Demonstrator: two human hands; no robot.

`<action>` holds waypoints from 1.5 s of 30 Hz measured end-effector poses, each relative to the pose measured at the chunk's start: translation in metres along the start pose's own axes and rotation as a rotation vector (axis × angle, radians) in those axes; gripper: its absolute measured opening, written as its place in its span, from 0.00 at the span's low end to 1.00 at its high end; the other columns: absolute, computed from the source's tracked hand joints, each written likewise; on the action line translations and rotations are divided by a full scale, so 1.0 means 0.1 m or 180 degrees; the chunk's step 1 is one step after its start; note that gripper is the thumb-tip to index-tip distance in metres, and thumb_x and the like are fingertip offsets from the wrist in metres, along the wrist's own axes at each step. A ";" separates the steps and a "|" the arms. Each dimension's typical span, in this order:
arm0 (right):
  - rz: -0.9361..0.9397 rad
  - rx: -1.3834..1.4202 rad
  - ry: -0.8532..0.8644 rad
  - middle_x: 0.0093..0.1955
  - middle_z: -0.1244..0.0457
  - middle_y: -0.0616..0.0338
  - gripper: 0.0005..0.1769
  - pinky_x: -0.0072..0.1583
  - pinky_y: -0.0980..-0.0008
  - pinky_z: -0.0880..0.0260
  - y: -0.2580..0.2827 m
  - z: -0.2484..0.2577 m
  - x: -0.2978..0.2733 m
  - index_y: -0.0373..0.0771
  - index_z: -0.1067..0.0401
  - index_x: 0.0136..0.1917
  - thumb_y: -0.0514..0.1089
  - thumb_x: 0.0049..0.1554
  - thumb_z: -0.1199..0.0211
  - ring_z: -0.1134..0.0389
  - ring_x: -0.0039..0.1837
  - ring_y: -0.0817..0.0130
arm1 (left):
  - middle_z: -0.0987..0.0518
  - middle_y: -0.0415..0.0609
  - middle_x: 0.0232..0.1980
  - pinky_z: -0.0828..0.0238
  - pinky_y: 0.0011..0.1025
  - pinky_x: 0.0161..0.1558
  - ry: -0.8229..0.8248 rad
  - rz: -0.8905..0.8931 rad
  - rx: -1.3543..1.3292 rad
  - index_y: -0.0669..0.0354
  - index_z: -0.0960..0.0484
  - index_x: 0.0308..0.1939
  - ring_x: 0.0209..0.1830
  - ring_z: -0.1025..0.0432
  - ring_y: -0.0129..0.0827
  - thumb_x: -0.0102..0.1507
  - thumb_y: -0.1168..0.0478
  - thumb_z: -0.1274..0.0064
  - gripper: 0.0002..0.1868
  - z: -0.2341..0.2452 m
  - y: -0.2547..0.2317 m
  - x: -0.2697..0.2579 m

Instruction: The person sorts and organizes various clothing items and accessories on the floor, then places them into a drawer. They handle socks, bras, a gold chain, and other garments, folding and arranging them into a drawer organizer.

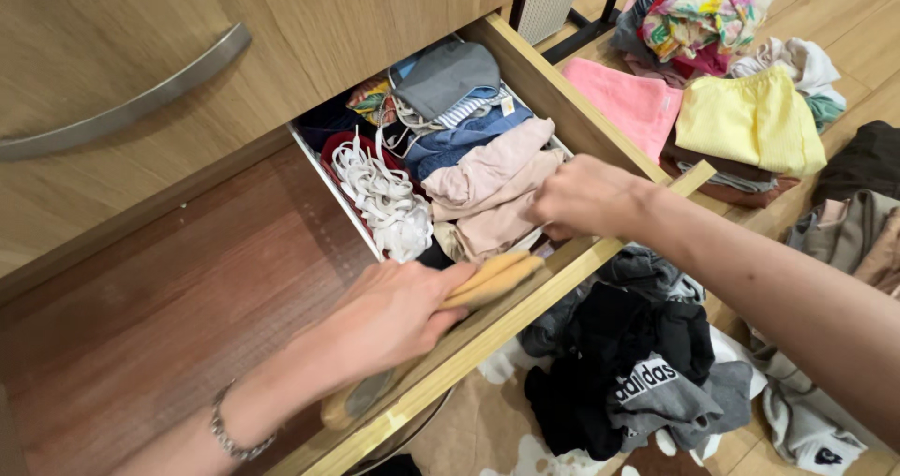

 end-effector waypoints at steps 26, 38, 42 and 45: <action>-0.1445 0.1891 -0.0862 0.39 0.27 0.55 0.13 0.47 0.64 0.28 -0.05 -0.01 -0.34 0.44 0.16 0.42 0.54 0.48 0.26 0.26 0.39 0.57 | 0.24 0.65 0.48 0.24 0.43 0.41 0.0087 -0.0559 0.1294 0.79 0.29 0.58 0.48 0.25 0.54 0.55 0.68 0.45 0.28 -0.54 0.00 0.36; -0.1491 0.1604 -0.0529 0.39 0.27 0.56 0.13 0.49 0.60 0.27 -0.06 -0.14 -0.34 0.44 0.16 0.41 0.51 0.45 0.32 0.26 0.42 0.55 | 0.21 0.55 0.43 0.24 0.42 0.44 -0.1095 -0.1206 -0.0385 0.64 0.20 0.55 0.42 0.23 0.50 0.59 0.69 0.43 0.19 -0.89 0.14 0.65; -0.1487 0.1517 -0.0544 0.40 0.28 0.55 0.13 0.49 0.58 0.27 -0.04 -0.14 -0.33 0.43 0.17 0.41 0.52 0.46 0.31 0.27 0.42 0.53 | 0.24 0.56 0.47 0.25 0.44 0.43 -0.0661 -0.1024 0.0087 0.63 0.24 0.58 0.45 0.24 0.52 0.64 0.66 0.44 0.18 -0.84 0.06 0.65; -0.1439 0.1597 -0.0596 0.38 0.28 0.54 0.13 0.48 0.59 0.27 0.00 -0.13 -0.37 0.43 0.17 0.40 0.52 0.46 0.31 0.26 0.41 0.54 | 0.28 0.61 0.48 0.27 0.45 0.44 0.0154 -0.0287 0.0198 0.53 0.33 0.70 0.44 0.27 0.54 0.65 0.65 0.48 0.29 -0.64 0.01 0.43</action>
Point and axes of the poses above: each hand's wrist, its own x-axis towards the middle knuckle, its own z-axis out of the back of the hand, y = z × x, the point moved 2 cm from there along x, towards the middle knuckle
